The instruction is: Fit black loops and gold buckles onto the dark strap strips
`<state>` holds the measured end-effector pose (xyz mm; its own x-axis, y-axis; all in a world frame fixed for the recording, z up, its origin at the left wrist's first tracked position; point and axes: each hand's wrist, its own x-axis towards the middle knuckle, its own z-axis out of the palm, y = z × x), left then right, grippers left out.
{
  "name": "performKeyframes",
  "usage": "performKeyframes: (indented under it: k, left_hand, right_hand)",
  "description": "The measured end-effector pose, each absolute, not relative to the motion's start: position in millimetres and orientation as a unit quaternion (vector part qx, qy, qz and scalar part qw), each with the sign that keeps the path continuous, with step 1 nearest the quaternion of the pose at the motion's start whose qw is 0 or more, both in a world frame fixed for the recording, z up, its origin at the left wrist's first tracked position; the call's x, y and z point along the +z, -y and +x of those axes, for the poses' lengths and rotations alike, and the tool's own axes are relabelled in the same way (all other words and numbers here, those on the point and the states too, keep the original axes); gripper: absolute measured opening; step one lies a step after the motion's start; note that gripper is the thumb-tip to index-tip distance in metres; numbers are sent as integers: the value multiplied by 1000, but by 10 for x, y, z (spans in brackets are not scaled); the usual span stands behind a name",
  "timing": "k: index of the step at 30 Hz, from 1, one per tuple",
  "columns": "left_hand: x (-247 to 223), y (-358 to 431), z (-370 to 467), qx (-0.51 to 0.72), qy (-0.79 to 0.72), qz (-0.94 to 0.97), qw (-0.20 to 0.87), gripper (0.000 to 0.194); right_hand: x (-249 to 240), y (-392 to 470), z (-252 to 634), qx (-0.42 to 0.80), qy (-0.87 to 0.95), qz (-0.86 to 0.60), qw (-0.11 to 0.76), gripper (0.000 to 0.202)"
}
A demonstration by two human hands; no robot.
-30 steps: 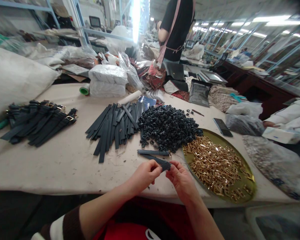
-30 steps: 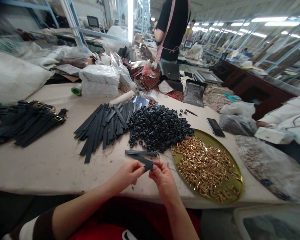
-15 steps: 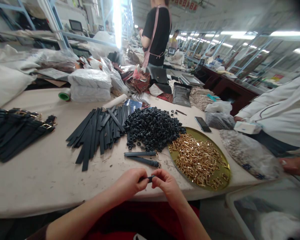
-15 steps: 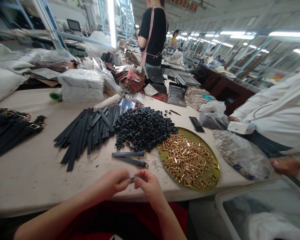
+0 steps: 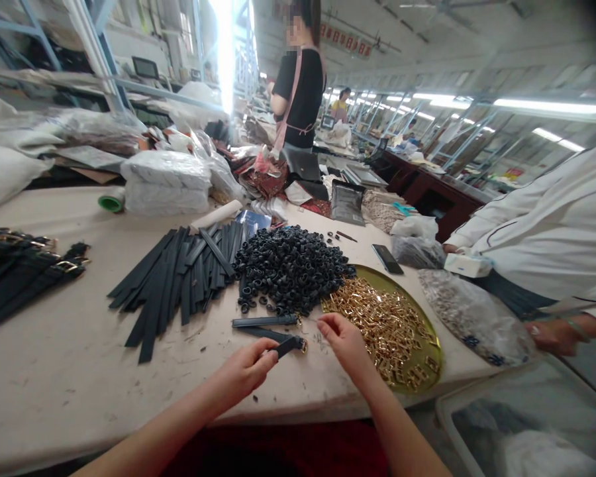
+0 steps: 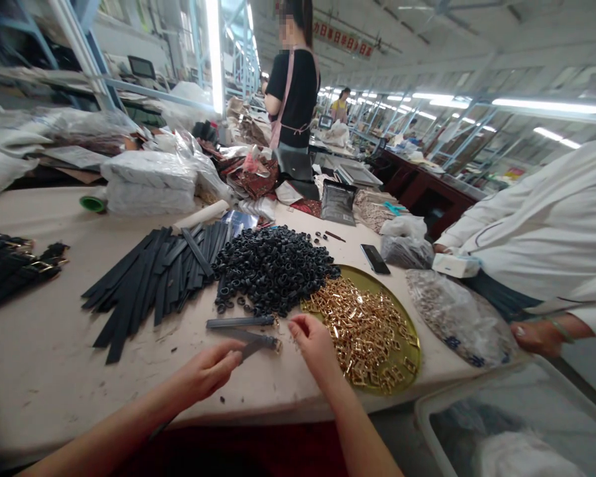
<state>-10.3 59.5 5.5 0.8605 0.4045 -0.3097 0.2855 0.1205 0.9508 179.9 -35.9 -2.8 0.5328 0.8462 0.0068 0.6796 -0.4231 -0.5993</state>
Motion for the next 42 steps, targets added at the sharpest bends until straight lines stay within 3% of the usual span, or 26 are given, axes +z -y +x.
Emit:
performKeyframes:
  k: [3, 7, 12, 14, 18, 20, 28, 31, 35, 40, 42]
  left_hand:
    - [23, -588, -44, 59, -285, 629, 721, 23]
    - [48, -547, -36, 47, -308, 620, 720, 21]
    - [120, -599, -71, 38, -326, 645, 691, 17]
    - [183, -635, -39, 53, -322, 667, 670, 16]
    - [334, -685, 58, 105, -288, 755, 580, 19]
    - [369, -689, 80, 116, -270, 783, 549, 20]
    - [173, -628, -8, 94, -318, 769, 546, 20]
    - [120, -607, -27, 122, -326, 777, 525, 20]
    - [113, -603, -78, 87, -309, 779, 539, 24]
    - [152, -605, -220, 49, -284, 788, 544, 32]
    - [162, -586, -252, 39, -273, 809, 519, 30]
  right_hand:
    - [-42, 212, 2217, 37, 445, -873, 195, 15]
    - [-117, 86, 2445, 28, 447, -877, 173, 19]
    - [-15, 237, 2342, 76, 476, -852, 202, 9]
    - [68, 322, 2180, 157, 480, -828, 243, 11]
    - [218, 386, 1735, 447, 395, -682, 423, 23]
    - [270, 373, 1543, 509, 365, -625, 467, 26]
    - [242, 387, 1147, 585, 272, -546, 535, 35]
    - [127, 390, 1053, 541, 263, -564, 566, 41]
    - [-12, 384, 1072, 463, 263, -608, 589, 27]
    - [-54, 389, 1067, 490, 51, -536, 686, 28]
    - [-61, 385, 980, 523, -8, -504, 687, 31]
